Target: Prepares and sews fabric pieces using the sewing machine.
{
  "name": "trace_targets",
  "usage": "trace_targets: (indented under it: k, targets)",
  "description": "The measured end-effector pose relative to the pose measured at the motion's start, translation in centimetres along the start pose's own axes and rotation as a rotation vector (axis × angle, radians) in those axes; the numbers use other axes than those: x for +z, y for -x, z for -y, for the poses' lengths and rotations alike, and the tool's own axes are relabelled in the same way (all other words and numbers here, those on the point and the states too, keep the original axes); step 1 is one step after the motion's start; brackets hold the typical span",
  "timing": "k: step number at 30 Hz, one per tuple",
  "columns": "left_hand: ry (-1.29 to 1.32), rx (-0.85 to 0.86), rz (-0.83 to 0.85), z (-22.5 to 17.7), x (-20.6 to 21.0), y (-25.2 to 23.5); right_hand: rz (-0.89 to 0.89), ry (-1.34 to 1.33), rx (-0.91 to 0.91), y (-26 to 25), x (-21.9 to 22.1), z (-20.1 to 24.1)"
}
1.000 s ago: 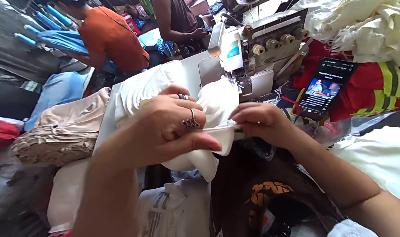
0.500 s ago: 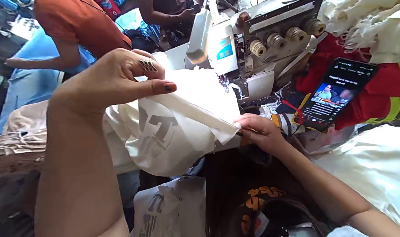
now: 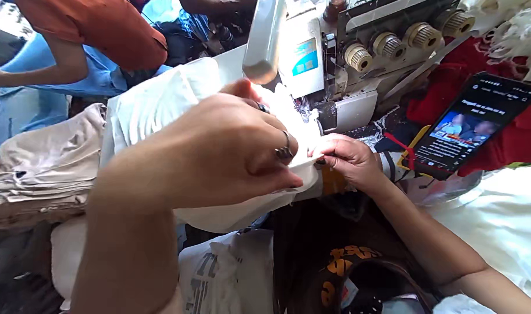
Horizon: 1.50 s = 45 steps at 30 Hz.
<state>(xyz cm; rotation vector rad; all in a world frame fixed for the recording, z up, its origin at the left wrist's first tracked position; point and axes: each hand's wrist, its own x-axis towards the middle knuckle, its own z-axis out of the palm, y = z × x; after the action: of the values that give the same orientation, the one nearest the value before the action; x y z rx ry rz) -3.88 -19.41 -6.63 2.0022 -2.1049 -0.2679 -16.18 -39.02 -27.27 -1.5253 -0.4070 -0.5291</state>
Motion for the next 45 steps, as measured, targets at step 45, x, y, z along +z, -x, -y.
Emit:
trace_targets:
  k: [45]
  targets:
    - [-0.371,-0.359,-0.356,-7.6,-0.4,13.0,0.284,0.545,-0.113,-6.7,4.9,7.5]
